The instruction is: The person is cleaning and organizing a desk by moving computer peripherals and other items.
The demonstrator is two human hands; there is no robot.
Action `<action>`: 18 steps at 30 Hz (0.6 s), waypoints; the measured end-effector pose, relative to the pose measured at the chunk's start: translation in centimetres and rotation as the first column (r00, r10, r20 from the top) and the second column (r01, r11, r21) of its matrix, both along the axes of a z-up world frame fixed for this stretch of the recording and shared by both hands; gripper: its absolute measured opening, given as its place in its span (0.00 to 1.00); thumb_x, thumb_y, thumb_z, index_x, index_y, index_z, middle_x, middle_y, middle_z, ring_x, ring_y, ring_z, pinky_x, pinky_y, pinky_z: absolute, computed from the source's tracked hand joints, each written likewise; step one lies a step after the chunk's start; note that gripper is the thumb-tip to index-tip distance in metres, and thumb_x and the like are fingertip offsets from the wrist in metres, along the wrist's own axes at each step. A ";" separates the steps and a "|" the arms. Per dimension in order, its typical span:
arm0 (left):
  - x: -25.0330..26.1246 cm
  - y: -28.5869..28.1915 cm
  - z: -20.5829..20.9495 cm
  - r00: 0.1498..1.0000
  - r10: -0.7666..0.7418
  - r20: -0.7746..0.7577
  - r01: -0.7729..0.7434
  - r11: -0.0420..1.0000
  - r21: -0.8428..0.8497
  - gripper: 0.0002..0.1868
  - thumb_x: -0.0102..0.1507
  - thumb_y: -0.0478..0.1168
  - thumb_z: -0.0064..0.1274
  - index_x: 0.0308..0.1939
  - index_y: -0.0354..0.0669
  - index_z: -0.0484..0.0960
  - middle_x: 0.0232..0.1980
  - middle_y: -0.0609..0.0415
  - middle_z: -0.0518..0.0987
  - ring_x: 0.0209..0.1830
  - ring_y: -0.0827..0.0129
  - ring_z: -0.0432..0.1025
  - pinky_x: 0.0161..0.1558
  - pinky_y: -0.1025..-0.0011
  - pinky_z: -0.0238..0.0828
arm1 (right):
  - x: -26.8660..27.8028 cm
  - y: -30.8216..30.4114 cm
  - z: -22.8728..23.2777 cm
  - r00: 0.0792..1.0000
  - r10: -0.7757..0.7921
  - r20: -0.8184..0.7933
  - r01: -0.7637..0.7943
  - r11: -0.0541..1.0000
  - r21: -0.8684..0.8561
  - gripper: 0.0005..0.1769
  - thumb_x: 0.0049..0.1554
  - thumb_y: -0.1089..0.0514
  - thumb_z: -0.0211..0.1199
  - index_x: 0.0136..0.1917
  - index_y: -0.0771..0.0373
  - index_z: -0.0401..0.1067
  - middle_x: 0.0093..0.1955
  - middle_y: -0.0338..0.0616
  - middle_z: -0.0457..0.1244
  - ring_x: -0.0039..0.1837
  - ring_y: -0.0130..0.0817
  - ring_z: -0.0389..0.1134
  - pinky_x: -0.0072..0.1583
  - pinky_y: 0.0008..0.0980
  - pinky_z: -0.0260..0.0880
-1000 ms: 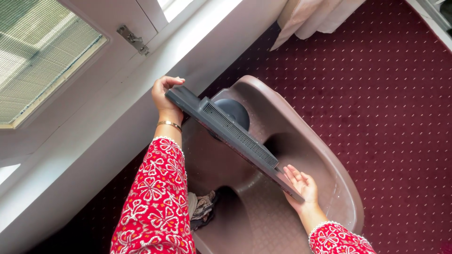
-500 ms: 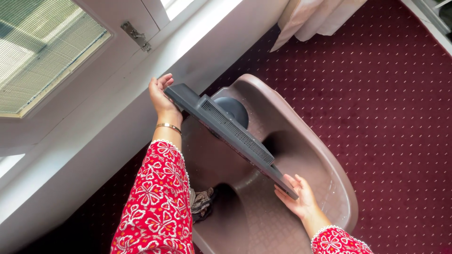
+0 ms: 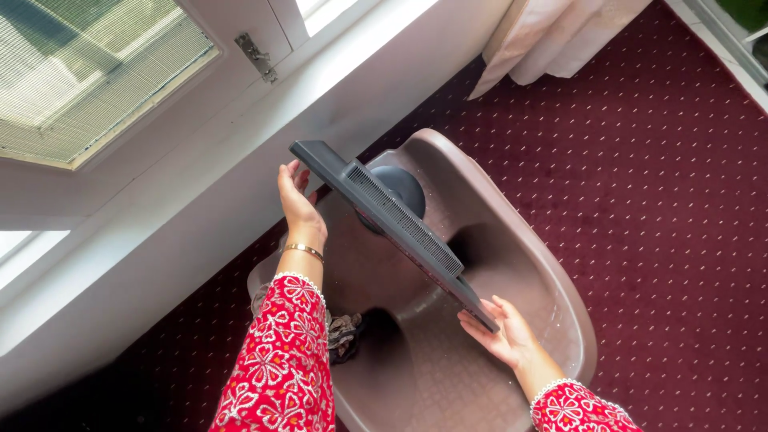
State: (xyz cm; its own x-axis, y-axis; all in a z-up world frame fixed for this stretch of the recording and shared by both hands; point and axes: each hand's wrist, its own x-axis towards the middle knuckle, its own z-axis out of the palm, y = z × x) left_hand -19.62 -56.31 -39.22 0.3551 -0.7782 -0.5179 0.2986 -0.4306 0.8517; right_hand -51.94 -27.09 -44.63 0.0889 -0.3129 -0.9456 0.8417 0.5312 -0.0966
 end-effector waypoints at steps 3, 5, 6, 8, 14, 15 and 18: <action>-0.3 1.0 0.2 1.000 -0.016 0.016 0.016 1.000 -0.014 0.35 0.67 0.65 0.29 0.67 0.51 0.71 0.68 0.51 0.70 0.75 0.63 0.57 0.72 0.55 0.48 | -0.3 0.4 -0.8 0.999 0.012 0.032 -0.012 1.000 -0.013 0.30 0.65 0.48 0.45 0.68 0.77 0.62 0.63 0.67 0.62 0.66 0.58 0.65 0.70 0.54 0.64; -0.7 1.4 0.9 0.999 -0.028 0.035 0.028 0.999 -0.019 0.36 0.67 0.66 0.28 0.69 0.50 0.69 0.69 0.50 0.70 0.75 0.62 0.56 0.73 0.55 0.47 | -0.4 0.4 -0.7 0.999 0.018 0.041 -0.017 1.000 -0.018 0.30 0.65 0.48 0.44 0.67 0.77 0.63 0.62 0.67 0.63 0.66 0.58 0.65 0.70 0.54 0.64; -0.9 1.6 1.3 0.998 -0.040 0.053 0.041 0.999 -0.021 0.38 0.67 0.68 0.27 0.71 0.50 0.68 0.70 0.50 0.69 0.75 0.62 0.56 0.73 0.55 0.47 | -0.5 0.5 -0.6 0.999 0.024 0.049 -0.023 1.000 -0.021 0.30 0.66 0.48 0.44 0.67 0.77 0.63 0.61 0.67 0.63 0.66 0.58 0.65 0.70 0.54 0.64; -1.5 1.7 2.4 0.995 -0.067 0.073 0.070 0.997 -0.033 0.38 0.67 0.68 0.28 0.72 0.50 0.65 0.71 0.52 0.66 0.75 0.63 0.55 0.72 0.56 0.47 | 0.0 -0.1 0.6 0.999 0.020 0.050 -0.019 1.000 -0.018 0.28 0.66 0.49 0.44 0.65 0.77 0.64 0.61 0.66 0.64 0.65 0.56 0.66 0.68 0.52 0.67; -3.5 1.9 4.1 0.734 -0.410 0.542 0.421 0.900 0.112 0.37 0.68 0.59 0.47 0.72 0.36 0.61 0.57 0.42 0.77 0.58 0.55 0.72 0.62 0.59 0.66 | -0.9 2.4 -5.9 0.999 -0.013 0.052 0.013 1.000 -0.006 0.17 0.65 0.55 0.52 0.57 0.74 0.67 0.52 0.58 0.65 0.52 0.42 0.70 0.51 0.33 0.76; -3.9 1.8 4.4 0.549 -0.514 0.659 0.450 0.846 0.285 0.38 0.67 0.56 0.51 0.72 0.35 0.59 0.50 0.41 0.80 0.50 0.54 0.75 0.55 0.59 0.71 | -1.0 2.4 -6.4 0.999 -0.012 0.044 0.013 1.000 -0.010 0.15 0.65 0.56 0.54 0.55 0.73 0.67 0.49 0.56 0.65 0.48 0.39 0.70 0.46 0.29 0.77; -5.4 0.9 6.2 0.769 -0.499 0.400 0.431 0.867 0.251 0.30 0.64 0.48 0.51 0.64 0.31 0.64 0.34 0.48 0.83 0.25 0.63 0.78 0.31 0.65 0.78 | -1.6 2.8 -6.4 0.999 -0.017 0.040 0.017 1.000 0.004 0.13 0.64 0.57 0.54 0.53 0.73 0.66 0.47 0.54 0.65 0.44 0.37 0.70 0.43 0.27 0.77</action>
